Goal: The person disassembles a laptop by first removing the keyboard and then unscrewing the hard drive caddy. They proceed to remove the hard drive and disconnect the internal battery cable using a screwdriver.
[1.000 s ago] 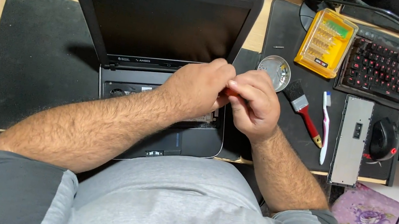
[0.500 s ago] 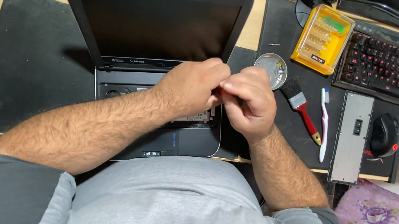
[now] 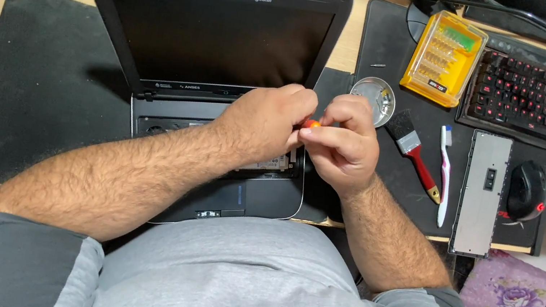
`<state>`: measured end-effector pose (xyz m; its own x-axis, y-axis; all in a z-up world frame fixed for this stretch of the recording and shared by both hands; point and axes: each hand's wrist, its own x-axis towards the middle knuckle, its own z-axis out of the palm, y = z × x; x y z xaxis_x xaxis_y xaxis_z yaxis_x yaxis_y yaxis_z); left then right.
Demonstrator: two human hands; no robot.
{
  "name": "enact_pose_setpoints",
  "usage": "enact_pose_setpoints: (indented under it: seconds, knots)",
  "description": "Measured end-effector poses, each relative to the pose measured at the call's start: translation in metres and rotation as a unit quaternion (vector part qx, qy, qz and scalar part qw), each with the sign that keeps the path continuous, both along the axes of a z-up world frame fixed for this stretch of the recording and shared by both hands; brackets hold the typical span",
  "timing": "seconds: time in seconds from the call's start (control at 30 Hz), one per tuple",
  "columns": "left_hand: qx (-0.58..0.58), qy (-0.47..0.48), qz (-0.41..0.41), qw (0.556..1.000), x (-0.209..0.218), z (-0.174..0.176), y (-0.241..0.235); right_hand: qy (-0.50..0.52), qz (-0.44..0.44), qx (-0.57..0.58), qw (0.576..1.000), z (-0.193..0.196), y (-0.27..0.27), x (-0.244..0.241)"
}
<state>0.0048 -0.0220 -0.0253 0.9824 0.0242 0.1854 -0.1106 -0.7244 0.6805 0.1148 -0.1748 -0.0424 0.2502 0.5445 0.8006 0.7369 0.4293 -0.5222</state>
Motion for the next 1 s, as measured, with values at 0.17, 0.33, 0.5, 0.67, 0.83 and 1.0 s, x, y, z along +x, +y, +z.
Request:
enact_pose_setpoints:
  seconds: [0.17,0.33,0.5,0.67,0.83,1.0]
  knots:
    - [-0.001,-0.008,-0.003,1.000,-0.002,0.007,0.001,0.002,-0.005,-0.019,1.000,0.000,-0.003,0.006]
    - [-0.119,0.025,-0.048,0.991,0.002,0.017,0.004,0.000,-0.003,-0.026,1.000,0.005,-0.004,0.008]
    - [-0.028,0.021,-0.048,0.998,0.002,0.004,0.006,-0.011,0.017,-0.024,1.000,0.005,-0.003,0.007]
    - [-0.012,0.008,-0.004,1.000,0.000,0.002,0.002,-0.014,0.016,-0.020,1.000,0.003,-0.001,0.001]
    - [-0.095,0.027,-0.042,0.994,0.004,0.008,0.008,-0.015,0.027,-0.023,0.999,0.011,-0.004,0.005]
    - [-0.031,0.023,-0.025,0.999,0.000,0.008,0.006,-0.019,0.019,-0.010,1.000,-0.001,-0.005,0.007]
